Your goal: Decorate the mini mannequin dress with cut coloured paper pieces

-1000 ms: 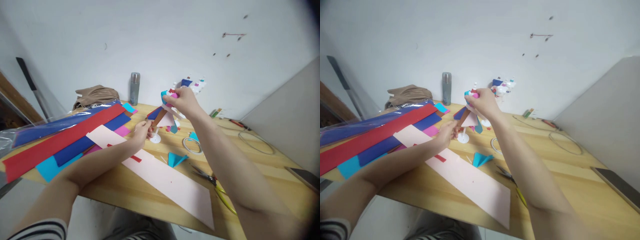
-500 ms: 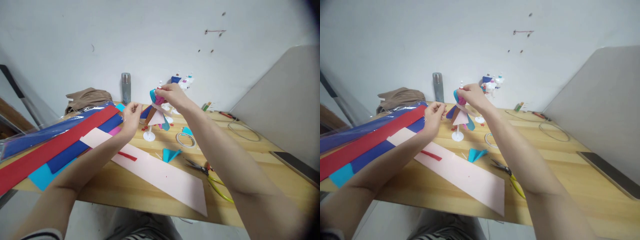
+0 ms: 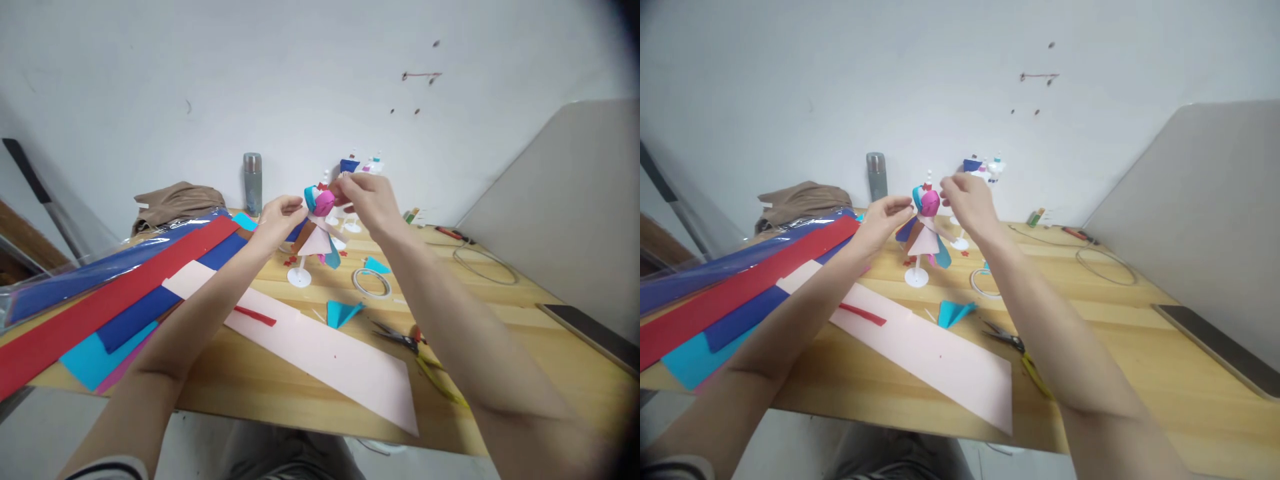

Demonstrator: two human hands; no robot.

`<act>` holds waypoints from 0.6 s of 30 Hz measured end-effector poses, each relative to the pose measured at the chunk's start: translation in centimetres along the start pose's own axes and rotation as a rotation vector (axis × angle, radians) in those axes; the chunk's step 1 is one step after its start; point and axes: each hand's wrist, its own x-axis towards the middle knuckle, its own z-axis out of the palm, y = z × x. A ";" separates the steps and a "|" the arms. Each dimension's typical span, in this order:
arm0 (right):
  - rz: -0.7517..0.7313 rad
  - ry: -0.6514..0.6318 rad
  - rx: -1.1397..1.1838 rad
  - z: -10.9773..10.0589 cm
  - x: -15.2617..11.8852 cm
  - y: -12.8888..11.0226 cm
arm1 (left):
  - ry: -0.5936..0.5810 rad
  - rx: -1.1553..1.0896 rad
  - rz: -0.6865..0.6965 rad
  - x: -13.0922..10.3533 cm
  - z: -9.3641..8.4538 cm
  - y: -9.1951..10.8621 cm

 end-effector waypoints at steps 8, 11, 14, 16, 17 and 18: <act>0.330 -0.263 0.098 -0.9 -6.3 3.3 | -0.250 -0.006 -0.004 0.9 -0.6 -2.4; 0.318 -0.321 0.162 0.4 -7.0 3.7 | -0.313 -0.022 0.036 1.0 -0.5 -2.6; 0.331 -0.312 0.254 1.1 -6.9 4.4 | -0.313 -0.001 0.043 1.1 -0.5 -2.7; 0.350 -0.338 0.313 1.0 -6.8 4.7 | -0.295 0.019 0.033 1.1 -0.7 -2.7; 0.359 -0.355 0.331 0.8 -6.7 4.9 | -0.287 0.032 0.035 1.2 -0.7 -2.7; 0.364 -0.366 0.340 0.7 -6.7 4.9 | -0.286 0.047 0.047 1.2 -0.8 -2.7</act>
